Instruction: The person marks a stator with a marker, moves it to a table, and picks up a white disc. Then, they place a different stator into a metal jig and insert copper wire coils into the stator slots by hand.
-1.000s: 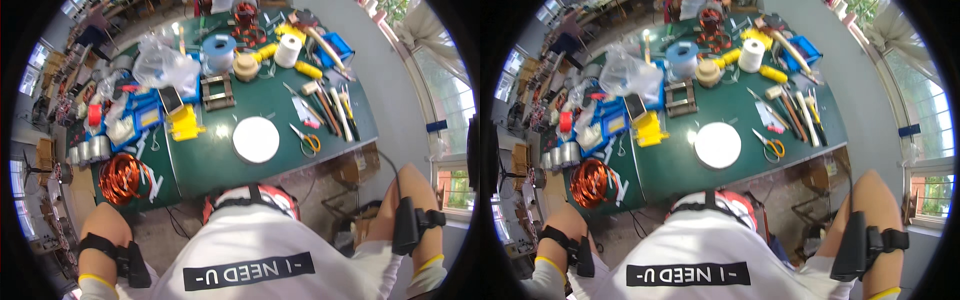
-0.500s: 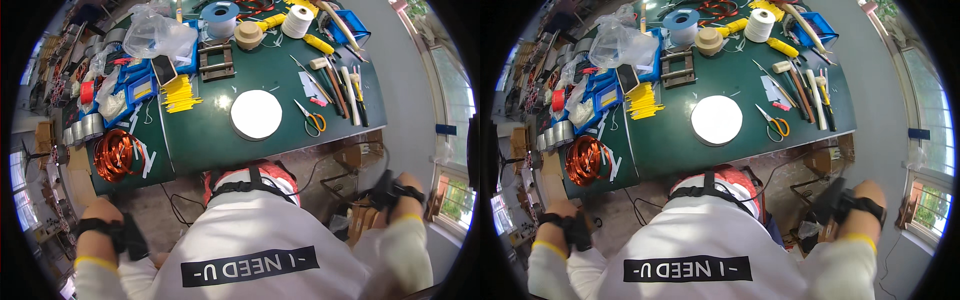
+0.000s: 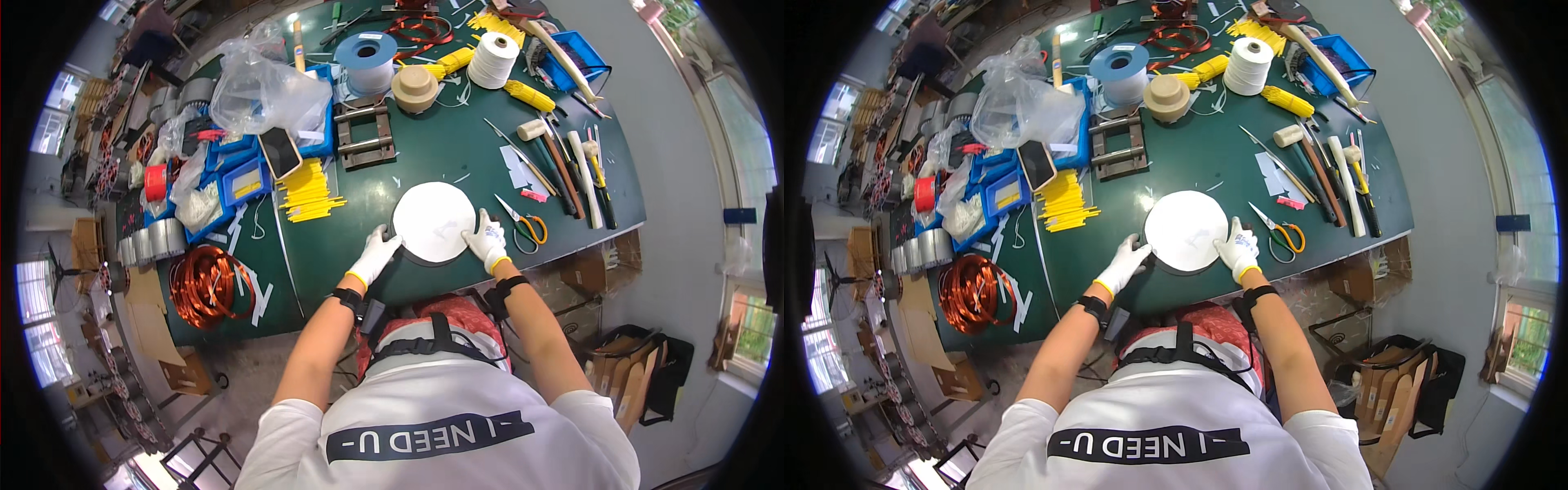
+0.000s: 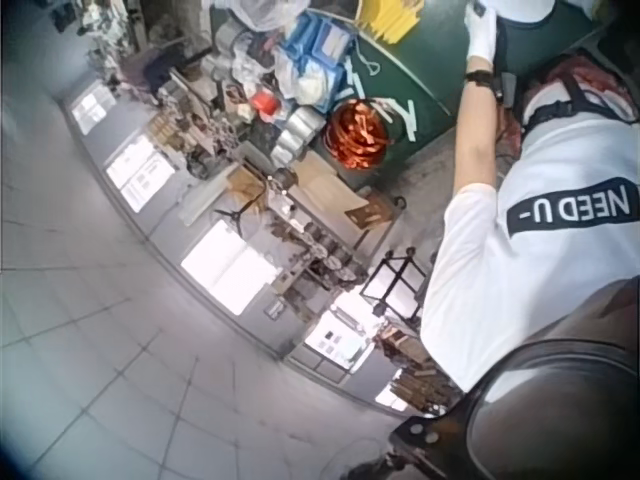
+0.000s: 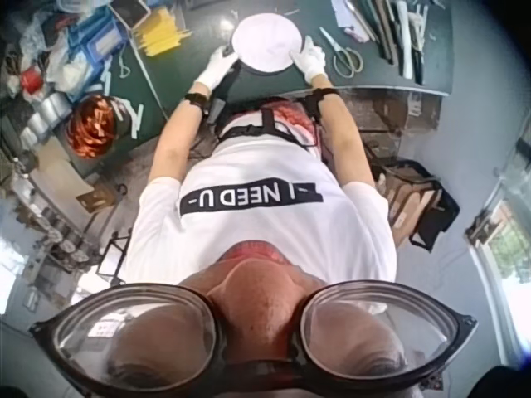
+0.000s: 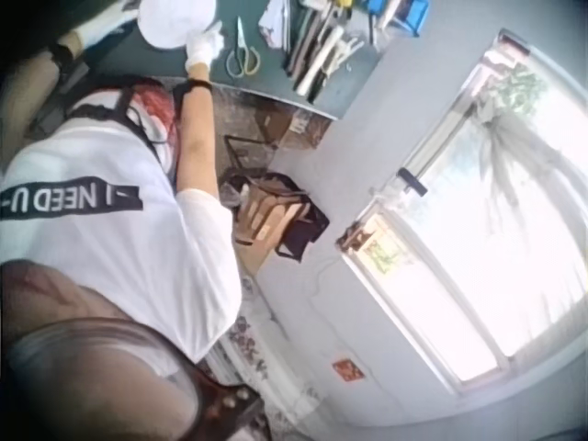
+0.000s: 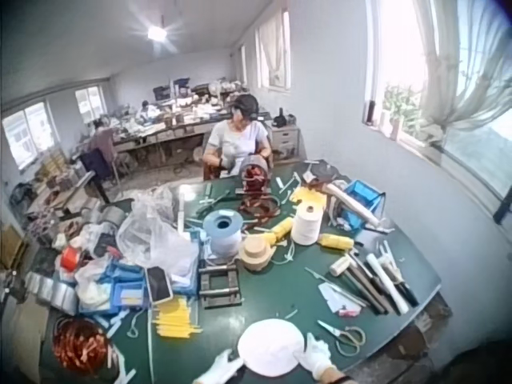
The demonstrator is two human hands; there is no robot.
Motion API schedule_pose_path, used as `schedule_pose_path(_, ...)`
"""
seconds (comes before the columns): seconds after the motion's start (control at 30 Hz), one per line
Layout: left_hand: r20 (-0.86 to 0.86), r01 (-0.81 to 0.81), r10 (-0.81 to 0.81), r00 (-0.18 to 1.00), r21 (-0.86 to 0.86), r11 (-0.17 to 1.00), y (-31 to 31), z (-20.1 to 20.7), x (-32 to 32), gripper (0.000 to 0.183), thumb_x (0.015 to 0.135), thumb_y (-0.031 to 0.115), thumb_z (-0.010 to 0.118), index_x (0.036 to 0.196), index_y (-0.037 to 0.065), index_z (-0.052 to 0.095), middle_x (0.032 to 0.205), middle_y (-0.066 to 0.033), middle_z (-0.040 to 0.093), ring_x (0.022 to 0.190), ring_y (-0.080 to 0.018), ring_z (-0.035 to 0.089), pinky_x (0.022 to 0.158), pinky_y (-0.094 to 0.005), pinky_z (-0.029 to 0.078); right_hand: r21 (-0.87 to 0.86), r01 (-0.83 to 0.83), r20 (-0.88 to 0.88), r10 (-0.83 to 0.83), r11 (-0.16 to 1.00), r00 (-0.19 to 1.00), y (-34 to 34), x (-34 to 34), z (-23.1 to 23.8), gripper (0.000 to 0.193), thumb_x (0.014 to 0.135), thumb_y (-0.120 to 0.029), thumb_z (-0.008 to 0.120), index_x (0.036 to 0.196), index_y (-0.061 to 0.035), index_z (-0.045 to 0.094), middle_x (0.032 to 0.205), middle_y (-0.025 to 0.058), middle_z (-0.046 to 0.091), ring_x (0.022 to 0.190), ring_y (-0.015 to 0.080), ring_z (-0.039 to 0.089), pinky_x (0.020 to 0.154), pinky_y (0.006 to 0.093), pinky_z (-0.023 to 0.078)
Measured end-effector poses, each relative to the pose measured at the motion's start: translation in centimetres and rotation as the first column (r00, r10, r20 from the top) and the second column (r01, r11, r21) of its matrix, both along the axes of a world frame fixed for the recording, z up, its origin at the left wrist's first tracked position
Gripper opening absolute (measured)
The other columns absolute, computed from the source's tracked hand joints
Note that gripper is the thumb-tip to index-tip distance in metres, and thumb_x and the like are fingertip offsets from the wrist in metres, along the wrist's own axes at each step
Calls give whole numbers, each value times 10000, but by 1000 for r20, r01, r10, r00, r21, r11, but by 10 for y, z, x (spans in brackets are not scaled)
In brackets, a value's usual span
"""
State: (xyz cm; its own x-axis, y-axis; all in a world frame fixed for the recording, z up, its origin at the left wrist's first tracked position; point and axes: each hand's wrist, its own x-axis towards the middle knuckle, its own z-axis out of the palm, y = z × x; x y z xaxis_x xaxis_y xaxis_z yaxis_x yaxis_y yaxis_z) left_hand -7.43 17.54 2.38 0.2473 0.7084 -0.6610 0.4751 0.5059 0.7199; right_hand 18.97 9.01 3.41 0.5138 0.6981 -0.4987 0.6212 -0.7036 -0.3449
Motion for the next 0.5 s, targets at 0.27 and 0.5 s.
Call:
schedule_pose_path(0.27,79,93,-83,993,-128,987,-4,2,16,635,853,237,669,1406,101,388,1306,-74,534,1156,-210,547,877,-396,499,313,232,-420,-85,921,904,-49,0,-16,721,708,-78,730,1342,-32,390,1233,213,532,1159,344,535,980,411,462)
schedule_pose_path(0.5,401,433,-375,836,-61,899,-4,71,85,595,943,357,601,1404,22,428,1393,-177,503,1253,-255,515,1033,-372,431,117,886,-968,-148,449,203,-137,62,29,673,807,-46,654,1410,-6,357,1343,142,503,1229,250,512,1034,383,430)
